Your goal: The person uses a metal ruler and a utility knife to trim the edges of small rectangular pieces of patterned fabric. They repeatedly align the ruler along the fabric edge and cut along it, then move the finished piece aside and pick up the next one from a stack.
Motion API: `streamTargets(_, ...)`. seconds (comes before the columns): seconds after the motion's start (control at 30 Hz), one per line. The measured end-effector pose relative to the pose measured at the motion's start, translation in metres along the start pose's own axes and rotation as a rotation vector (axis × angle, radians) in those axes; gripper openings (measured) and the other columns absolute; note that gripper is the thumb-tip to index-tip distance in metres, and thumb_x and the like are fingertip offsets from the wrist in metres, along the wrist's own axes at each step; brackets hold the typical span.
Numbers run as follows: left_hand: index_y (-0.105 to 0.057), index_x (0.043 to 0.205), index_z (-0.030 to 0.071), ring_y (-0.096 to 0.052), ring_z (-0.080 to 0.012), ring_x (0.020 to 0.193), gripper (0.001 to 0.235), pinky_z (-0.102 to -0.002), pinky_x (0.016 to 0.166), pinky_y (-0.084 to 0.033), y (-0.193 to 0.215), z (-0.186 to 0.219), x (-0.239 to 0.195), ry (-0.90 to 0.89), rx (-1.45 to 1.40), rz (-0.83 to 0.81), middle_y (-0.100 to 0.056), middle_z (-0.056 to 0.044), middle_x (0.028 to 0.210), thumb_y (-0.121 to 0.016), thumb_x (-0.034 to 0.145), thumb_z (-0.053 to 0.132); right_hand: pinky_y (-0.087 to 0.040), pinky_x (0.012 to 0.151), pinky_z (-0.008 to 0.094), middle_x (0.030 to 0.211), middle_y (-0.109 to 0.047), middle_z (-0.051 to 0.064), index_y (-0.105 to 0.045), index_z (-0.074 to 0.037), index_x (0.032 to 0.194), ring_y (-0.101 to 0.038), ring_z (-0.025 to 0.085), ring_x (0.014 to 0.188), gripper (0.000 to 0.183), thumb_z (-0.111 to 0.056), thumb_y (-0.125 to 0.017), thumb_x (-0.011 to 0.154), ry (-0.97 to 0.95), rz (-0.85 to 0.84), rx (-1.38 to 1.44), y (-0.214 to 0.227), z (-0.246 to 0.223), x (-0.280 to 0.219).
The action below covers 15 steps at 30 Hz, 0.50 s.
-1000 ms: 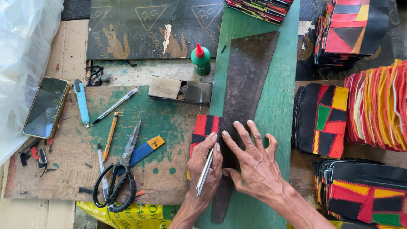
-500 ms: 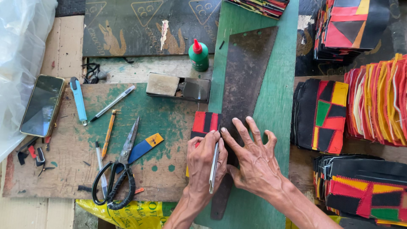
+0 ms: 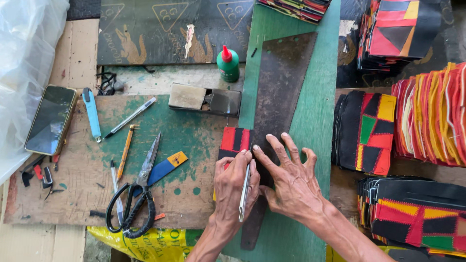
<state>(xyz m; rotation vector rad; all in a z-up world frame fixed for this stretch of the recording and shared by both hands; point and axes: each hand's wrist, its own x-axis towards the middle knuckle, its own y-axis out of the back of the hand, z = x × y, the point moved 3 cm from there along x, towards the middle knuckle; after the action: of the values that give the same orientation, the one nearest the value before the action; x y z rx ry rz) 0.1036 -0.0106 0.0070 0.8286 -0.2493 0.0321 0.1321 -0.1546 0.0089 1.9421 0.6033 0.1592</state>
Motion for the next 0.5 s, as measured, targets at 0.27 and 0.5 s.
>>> streamTargets(0.27,-0.062,0.113,-0.002,-0.07,-0.0319,0.092,0.022,-0.044,0.096,-0.047,0.02,0.014,-0.03,0.095,-0.079,-0.055,-0.072,-0.016,0.099,-0.065,0.092,0.004,-0.021,0.103,0.065,0.161,-0.031,0.014,-0.047,-0.023,0.15,-0.019,0.038,0.149,0.095,-0.038,-0.085,0.065,-0.002,0.003,0.017,-0.001,0.001,-0.002)
streamTargets(0.5,-0.069,0.114,0.005,-0.074,-0.0313,0.095,0.025,-0.04,0.084,-0.057,0.028,0.014,-0.096,0.125,-0.117,0.126,-0.072,-0.013,0.108,-0.06,0.091,0.008,-0.014,0.111,0.056,0.155,-0.035,0.013,-0.052,-0.024,0.145,-0.021,0.037,0.147,0.077,-0.046,-0.078,0.076,0.128,0.18,0.081,-0.01,0.014,-0.008)
